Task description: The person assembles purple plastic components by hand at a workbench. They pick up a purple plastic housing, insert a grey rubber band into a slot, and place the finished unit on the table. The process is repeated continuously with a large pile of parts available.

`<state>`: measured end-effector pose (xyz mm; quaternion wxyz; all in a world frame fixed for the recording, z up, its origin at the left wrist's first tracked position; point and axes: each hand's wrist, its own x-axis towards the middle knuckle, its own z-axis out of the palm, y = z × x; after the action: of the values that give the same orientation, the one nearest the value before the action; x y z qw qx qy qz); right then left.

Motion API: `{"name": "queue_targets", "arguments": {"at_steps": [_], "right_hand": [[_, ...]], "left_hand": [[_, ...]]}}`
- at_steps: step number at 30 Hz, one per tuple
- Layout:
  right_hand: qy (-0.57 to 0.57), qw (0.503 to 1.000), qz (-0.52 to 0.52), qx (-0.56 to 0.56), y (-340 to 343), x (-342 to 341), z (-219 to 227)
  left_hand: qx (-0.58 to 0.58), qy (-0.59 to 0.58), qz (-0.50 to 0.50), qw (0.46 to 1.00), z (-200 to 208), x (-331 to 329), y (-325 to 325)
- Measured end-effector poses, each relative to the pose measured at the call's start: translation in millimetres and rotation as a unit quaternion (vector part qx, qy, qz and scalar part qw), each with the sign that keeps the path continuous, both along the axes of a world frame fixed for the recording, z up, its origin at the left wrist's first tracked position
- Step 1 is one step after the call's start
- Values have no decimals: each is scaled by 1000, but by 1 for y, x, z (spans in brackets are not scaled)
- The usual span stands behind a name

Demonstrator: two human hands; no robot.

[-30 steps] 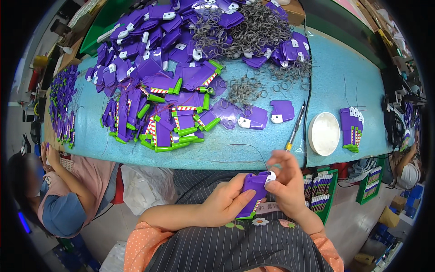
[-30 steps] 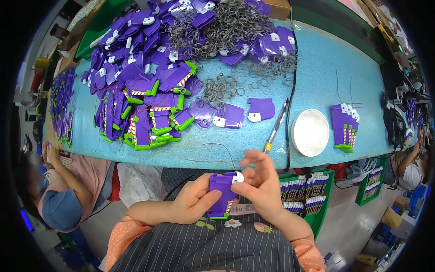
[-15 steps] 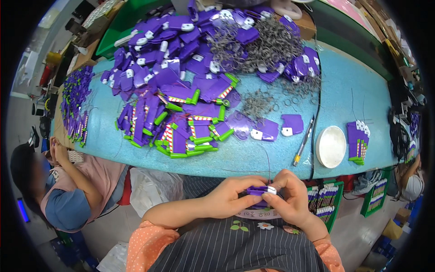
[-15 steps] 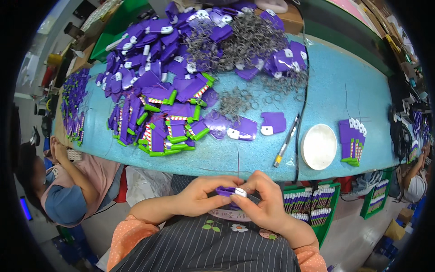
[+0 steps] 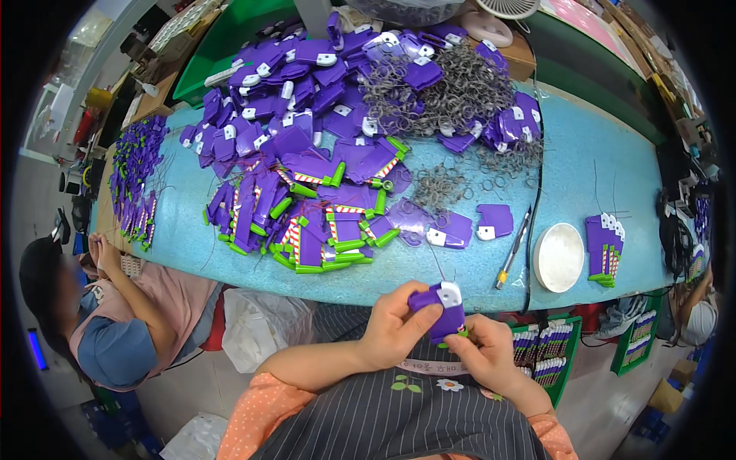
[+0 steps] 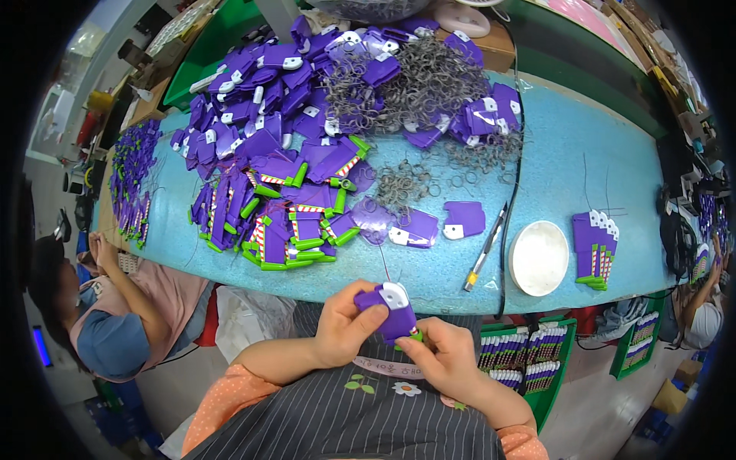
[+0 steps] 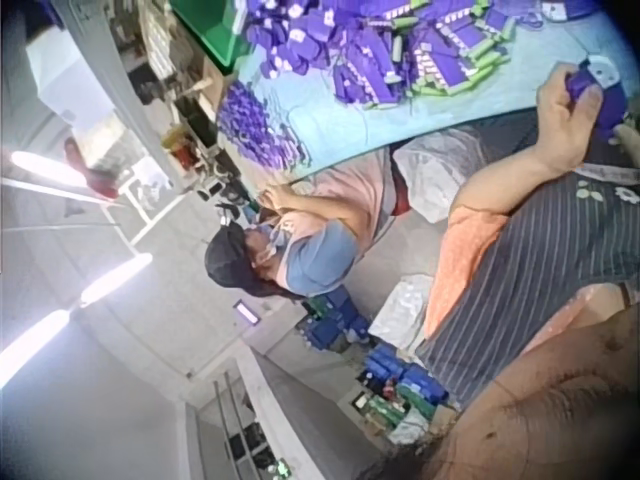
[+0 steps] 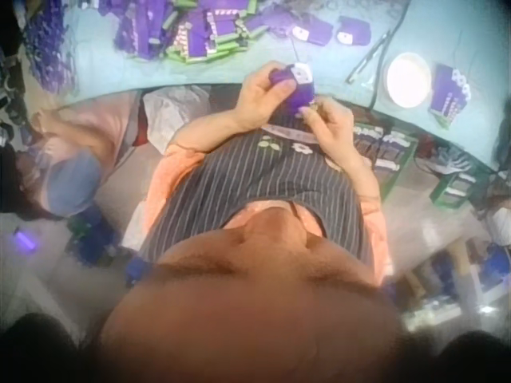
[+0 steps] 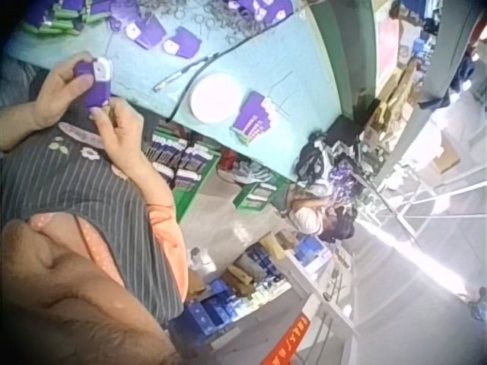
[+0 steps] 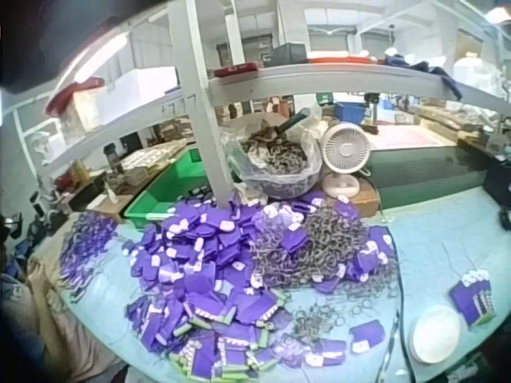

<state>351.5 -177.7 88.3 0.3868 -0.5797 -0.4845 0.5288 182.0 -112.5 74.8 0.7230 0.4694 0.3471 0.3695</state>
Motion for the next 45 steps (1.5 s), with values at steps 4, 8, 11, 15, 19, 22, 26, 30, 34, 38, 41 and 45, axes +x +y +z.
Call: {"name": "queue_targets", "arguments": {"at_steps": [4, 8, 11, 15, 19, 22, 26, 30, 34, 38, 41, 45], "right_hand": [[10, 1000, 18, 20, 10, 0, 5], [166, 983, -34, -67, 7, 1, -8], [56, 998, 11, -17, 12, 4, -10], [-31, 991, 6, 132, 18, 4, -13], [15, 976, -15, 218, 22, 4, -17], [-34, 955, 8, 295, 28, 5, -13], [-91, 934, 10, 345, 23, -1, -10], [-61, 958, 16, 281, 23, 5, -14], [70, 979, 39, 185, 18, 11, -24], [263, 957, -6, 121, 10, 4, -35], [239, 965, -50, 99, 5, 5, -29], [35, 976, -88, 195, 1, 35, 1]], "left_hand": [[-72, -23, -30, 997, -1, -4, -3], [-9, 31, 1, 999, 0, -4, -7], [18, -5, 10, 1000, -6, 1, -12], [222, 36, -26, 974, -17, 0, -1], [310, 78, -80, 944, -11, -5, 11], [281, 94, -117, 948, -9, -9, 16], [261, 79, -153, 950, 0, -11, 18], [286, 120, -117, 944, 0, -9, 13], [429, 227, -100, 868, 17, -5, 9], [395, 237, -181, 869, 39, 2, 14], [382, 256, -247, 853, 59, -17, 39], [485, 446, 63, 750, 70, -76, 145]]}}
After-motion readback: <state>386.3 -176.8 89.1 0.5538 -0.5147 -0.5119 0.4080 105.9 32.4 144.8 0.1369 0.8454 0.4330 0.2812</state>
